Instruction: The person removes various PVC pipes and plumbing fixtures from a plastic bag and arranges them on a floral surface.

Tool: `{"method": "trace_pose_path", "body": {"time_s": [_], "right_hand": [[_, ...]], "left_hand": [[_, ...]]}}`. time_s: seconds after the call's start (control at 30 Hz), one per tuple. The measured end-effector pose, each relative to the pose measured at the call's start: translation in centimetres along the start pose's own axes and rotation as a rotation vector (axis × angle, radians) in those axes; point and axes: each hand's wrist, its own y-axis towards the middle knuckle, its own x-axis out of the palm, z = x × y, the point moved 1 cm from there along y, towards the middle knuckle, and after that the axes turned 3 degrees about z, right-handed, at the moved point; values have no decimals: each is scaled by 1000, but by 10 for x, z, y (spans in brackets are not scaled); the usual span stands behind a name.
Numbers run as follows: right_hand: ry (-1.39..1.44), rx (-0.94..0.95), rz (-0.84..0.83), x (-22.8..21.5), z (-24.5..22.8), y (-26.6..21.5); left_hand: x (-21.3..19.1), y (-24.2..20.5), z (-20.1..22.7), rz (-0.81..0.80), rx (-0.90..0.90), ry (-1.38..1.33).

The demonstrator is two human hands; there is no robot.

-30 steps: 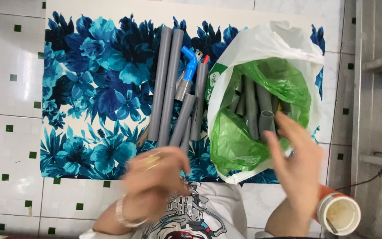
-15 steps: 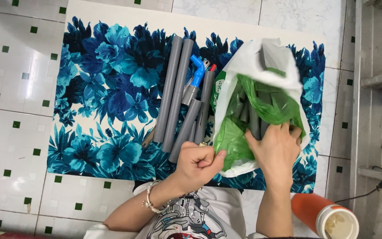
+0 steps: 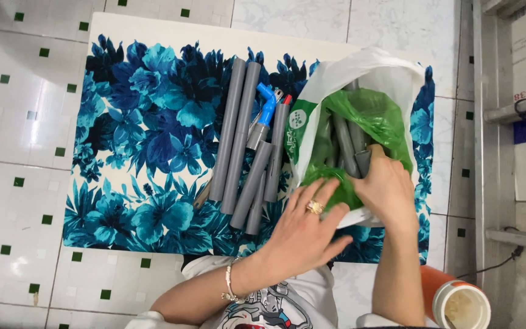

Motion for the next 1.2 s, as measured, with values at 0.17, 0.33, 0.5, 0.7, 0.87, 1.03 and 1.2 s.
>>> {"method": "trace_pose_path", "body": {"time_s": [0.17,0.33,0.5,0.7,0.87,1.03,1.2], "right_hand": [[43,-41,-149,-12,5,9],[150,9,-155,-15,13,7],[609,-75,-116,-27,19,2],[1284,-84,-368,-23,35,-5],[1065,-18,-254,-10,24,-5],[1135,132,-327,-28,-12,-24],[1170,187,-332,-4,4,-17]], "left_hand": [[31,-5,-5,-108,-20,133],[63,-35,12,-232,219,53],[41,-34,10,-208,258,8],[30,-29,11,-195,239,81],[-6,-10,25,58,4,-114],[16,1,1,-10,-124,111],[30,-3,-3,109,-39,117]]}}
